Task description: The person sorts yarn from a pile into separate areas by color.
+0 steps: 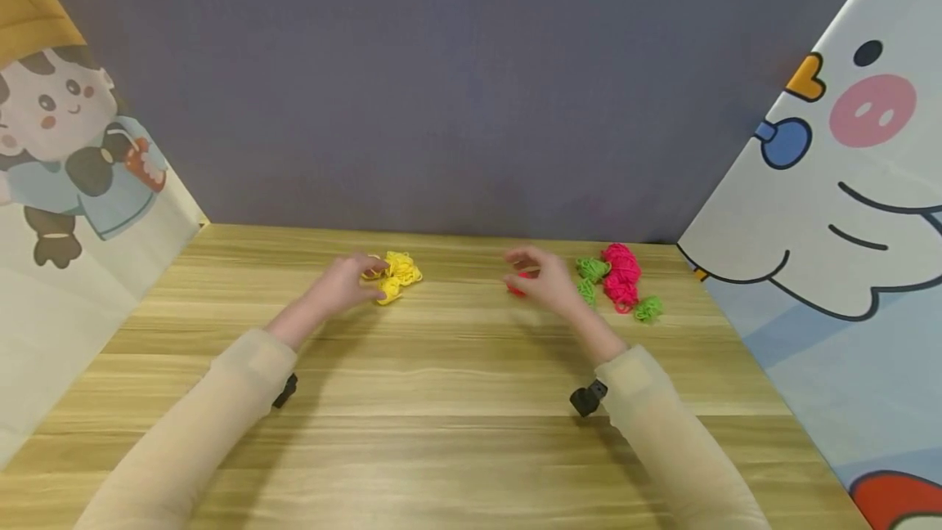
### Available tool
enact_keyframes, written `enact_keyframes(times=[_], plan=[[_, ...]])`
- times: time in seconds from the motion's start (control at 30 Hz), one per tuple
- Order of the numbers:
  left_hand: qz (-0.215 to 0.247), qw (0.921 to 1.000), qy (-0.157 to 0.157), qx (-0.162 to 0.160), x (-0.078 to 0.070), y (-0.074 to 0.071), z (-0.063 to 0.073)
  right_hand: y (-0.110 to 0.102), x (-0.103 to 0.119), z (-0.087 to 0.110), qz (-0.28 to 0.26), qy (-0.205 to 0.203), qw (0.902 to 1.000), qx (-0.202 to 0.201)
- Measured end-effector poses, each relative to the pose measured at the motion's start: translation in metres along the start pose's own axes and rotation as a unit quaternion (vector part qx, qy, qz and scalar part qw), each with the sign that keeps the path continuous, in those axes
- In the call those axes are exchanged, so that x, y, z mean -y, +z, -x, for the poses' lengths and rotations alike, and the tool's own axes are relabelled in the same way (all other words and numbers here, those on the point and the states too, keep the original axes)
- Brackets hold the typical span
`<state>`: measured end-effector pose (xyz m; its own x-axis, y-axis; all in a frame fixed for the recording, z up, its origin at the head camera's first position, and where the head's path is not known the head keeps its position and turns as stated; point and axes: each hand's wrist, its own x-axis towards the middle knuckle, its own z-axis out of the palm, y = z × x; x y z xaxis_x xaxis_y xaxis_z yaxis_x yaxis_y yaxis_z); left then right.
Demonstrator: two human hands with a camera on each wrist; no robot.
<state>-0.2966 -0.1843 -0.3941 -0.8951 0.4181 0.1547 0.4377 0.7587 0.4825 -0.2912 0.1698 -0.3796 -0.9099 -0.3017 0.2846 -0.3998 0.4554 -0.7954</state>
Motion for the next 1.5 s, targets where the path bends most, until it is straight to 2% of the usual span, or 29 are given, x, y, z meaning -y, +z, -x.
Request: enact_keyframes(times=[0.2,0.37,0.6,0.93,1.23,1.5], plan=[[-0.01,0.9999,0.0,0.013,-0.002,0.003,0.002,-0.012,-0.015,0.009,0.034,0.01,0.9991,-0.025],[-0.003,0.9997,-0.006,0.022,-0.003,0.007,0.002,-0.018,-0.028,0.012,0.06,0.024,0.9976,-0.025],[-0.001,0.9996,-0.002,0.03,-0.003,0.012,0.0,-0.019,-0.044,0.012,0.071,0.051,0.9961,-0.016],[-0.004,0.9998,-0.003,0.02,0.0,0.014,-0.004,-0.019,-0.061,0.008,0.066,0.092,0.9935,0.012],[0.011,0.9993,-0.021,0.03,0.003,0.011,-0.003,-0.015,-0.067,0.004,0.062,0.063,0.9957,0.027],[0.009,0.9988,-0.03,0.036,0.005,0.006,-0.005,-0.012,-0.069,-0.001,0.089,0.085,0.9919,0.03]])
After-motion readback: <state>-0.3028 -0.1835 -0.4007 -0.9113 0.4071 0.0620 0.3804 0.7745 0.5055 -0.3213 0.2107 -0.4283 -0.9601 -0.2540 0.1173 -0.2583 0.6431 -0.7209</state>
